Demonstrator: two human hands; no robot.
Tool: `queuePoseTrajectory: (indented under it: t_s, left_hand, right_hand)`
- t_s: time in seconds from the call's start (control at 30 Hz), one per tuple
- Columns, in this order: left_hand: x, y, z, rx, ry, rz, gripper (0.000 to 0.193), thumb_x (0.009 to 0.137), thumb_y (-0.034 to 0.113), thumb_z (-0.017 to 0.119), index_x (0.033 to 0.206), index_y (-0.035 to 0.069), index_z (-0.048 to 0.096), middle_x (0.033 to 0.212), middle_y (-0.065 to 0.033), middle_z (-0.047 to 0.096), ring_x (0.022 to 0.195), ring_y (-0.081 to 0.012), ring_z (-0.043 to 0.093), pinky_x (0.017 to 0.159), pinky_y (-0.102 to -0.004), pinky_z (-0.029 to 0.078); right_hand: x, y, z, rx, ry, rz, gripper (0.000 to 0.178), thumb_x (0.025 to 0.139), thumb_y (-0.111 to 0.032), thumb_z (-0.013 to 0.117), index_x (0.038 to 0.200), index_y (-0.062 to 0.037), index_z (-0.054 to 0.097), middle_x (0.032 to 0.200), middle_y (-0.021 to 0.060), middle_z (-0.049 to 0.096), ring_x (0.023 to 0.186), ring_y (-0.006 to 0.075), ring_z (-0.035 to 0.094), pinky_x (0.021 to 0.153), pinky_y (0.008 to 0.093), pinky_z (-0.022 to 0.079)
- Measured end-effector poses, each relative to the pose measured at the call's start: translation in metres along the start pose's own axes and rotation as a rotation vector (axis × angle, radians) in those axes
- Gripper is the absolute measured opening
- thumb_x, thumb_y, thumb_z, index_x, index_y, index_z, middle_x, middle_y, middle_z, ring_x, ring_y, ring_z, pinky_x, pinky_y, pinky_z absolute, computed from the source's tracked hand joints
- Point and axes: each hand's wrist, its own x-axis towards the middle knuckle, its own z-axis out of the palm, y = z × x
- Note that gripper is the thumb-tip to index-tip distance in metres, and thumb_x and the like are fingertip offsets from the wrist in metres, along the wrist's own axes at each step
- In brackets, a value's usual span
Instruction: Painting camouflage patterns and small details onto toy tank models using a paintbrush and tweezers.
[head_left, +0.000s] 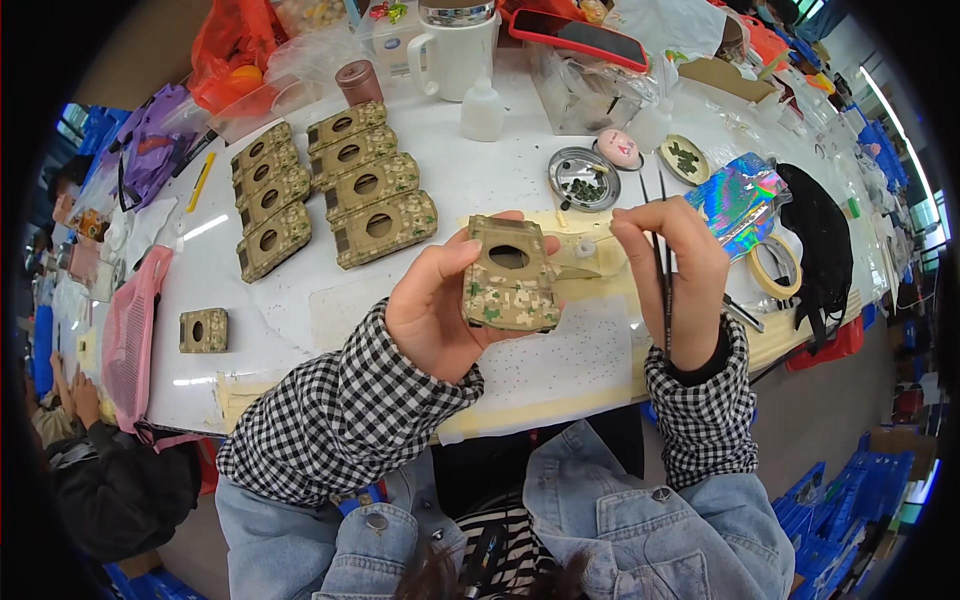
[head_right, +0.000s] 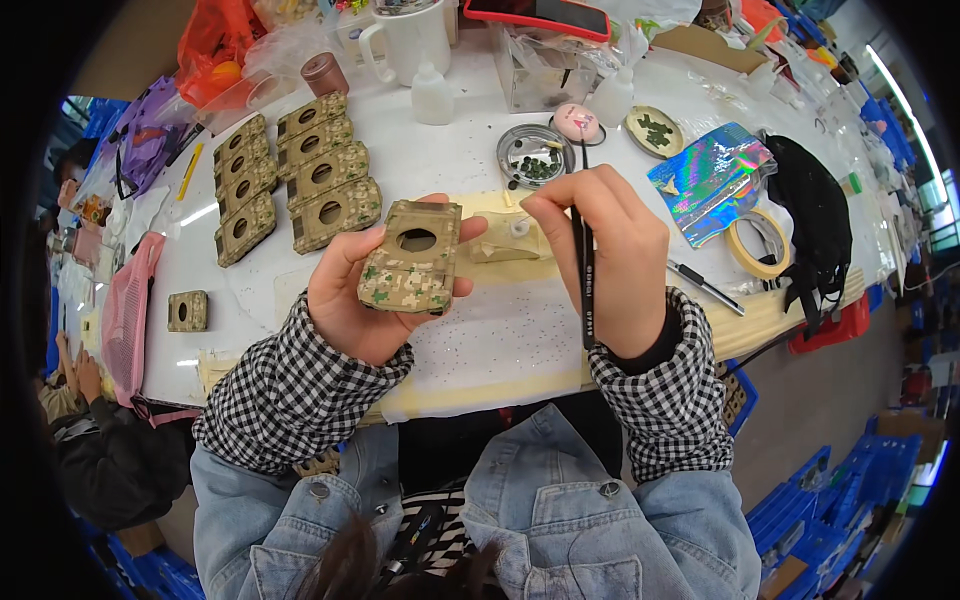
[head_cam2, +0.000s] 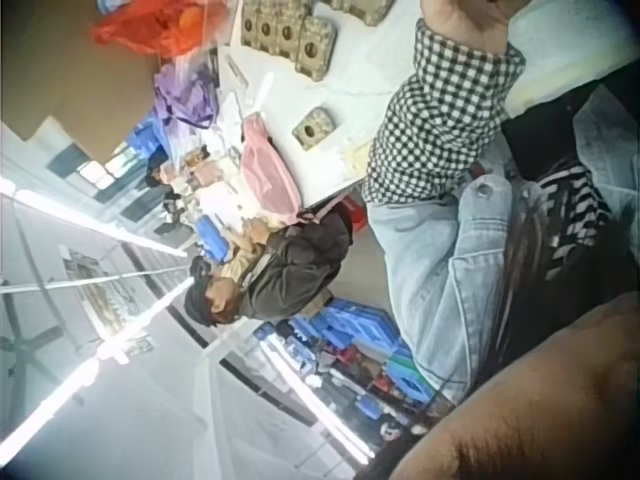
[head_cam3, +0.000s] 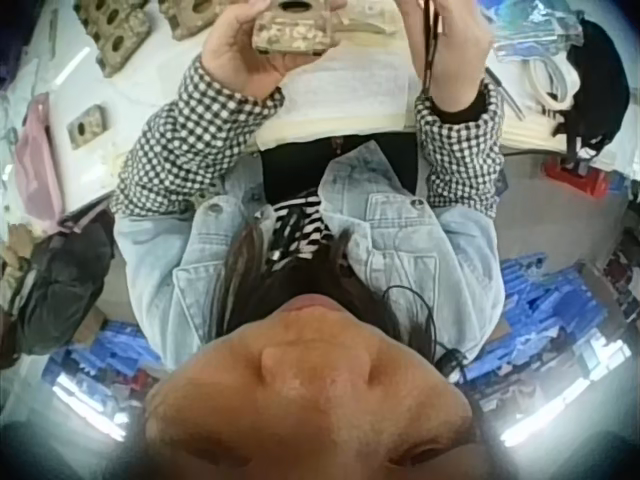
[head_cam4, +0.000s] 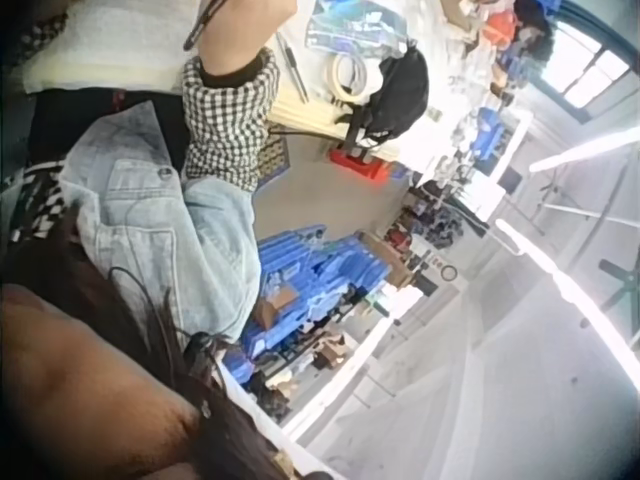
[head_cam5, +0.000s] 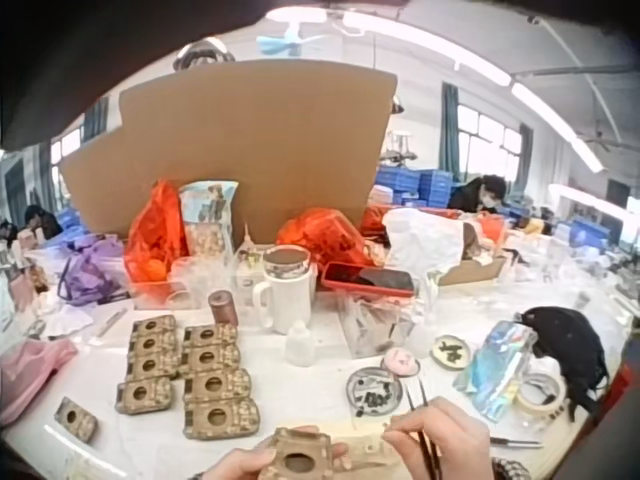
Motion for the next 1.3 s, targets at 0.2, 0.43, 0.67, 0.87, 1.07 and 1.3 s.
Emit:
queuePoseTrajectory:
  t_s: [0.2, 0.43, 0.67, 0.87, 1.07, 1.3]
  left_hand:
    - [0.001, 0.000, 0.006, 0.112, -0.019, 0.077, 0.061, 0.088, 0.030, 0.045, 0.140, 0.003, 0.029, 0.138, -0.0266, 0.038, 0.119, -0.0290, 0.049, 0.092, -0.0413, 0.049]
    - [0.001, 0.001, 0.012, 0.171, -0.016, 0.088, 0.066, 0.086, 0.031, 0.047, 0.142, 0.004, 0.025, 0.138, -0.0260, 0.037, 0.119, -0.0290, 0.049, 0.092, -0.0409, 0.049]
    - [0.002, 0.001, 0.010, 0.171, -0.022, 0.083, 0.066, 0.086, 0.031, 0.046, 0.142, 0.004, 0.025, 0.135, -0.0274, 0.040, 0.113, -0.0292, 0.053, 0.090, -0.0402, 0.050]
    - [0.002, 0.000, 0.009, 0.160, 0.001, 0.093, 0.063, 0.088, 0.030, 0.043, 0.141, 0.000, 0.027, 0.134, -0.0293, 0.041, 0.114, -0.0296, 0.052, 0.088, -0.0384, 0.051]
    - [0.003, -0.001, 0.008, 0.164, 0.019, 0.112, 0.063, 0.088, 0.031, 0.043, 0.141, -0.001, 0.027, 0.133, -0.0308, 0.040, 0.117, -0.0304, 0.050, 0.086, -0.0385, 0.052]
    - [0.002, 0.001, 0.008, 0.141, 0.035, 0.074, 0.066, 0.087, 0.032, 0.044, 0.142, 0.000, 0.025, 0.134, -0.0290, 0.040, 0.091, -0.0310, 0.063, 0.075, -0.0355, 0.056]
  right_hand:
    - [-0.006, 0.010, 0.008, -0.129, -0.111, -0.077, 0.014, 0.074, -0.009, 0.072, 0.081, -0.0042, 0.061, 0.071, 0.0090, 0.055, 0.065, 0.0256, 0.057, 0.057, 0.0342, 0.045]
    - [-0.003, 0.004, -0.003, -0.046, -0.076, -0.047, 0.026, 0.073, -0.013, 0.074, 0.096, -0.0025, 0.065, 0.082, 0.0150, 0.062, 0.077, 0.0309, 0.061, 0.068, 0.0345, 0.049]
    - [-0.033, 0.007, -0.030, 0.356, -0.057, 0.160, 0.058, 0.093, -0.045, 0.046, 0.122, 0.0048, 0.048, 0.094, 0.0152, 0.061, 0.090, 0.0211, 0.061, 0.083, 0.0309, 0.045]
    - [-0.065, 0.002, -0.045, 0.484, -0.337, 0.451, 0.028, 0.081, 0.003, 0.066, 0.107, 0.0038, 0.057, 0.095, 0.0123, 0.067, 0.089, 0.0192, 0.066, 0.081, 0.0268, 0.047]
    - [-0.090, 0.021, -0.040, 0.655, -0.369, 0.527, 0.011, 0.089, -0.002, 0.057, 0.096, 0.0047, 0.062, 0.092, 0.0099, 0.065, 0.086, 0.0145, 0.061, 0.077, 0.0244, 0.049]
    - [-0.086, 0.021, -0.038, 0.755, -0.417, 0.628, 0.013, 0.092, -0.004, 0.053, 0.096, 0.0064, 0.060, 0.092, 0.0102, 0.063, 0.081, 0.0136, 0.062, 0.076, 0.0239, 0.052]
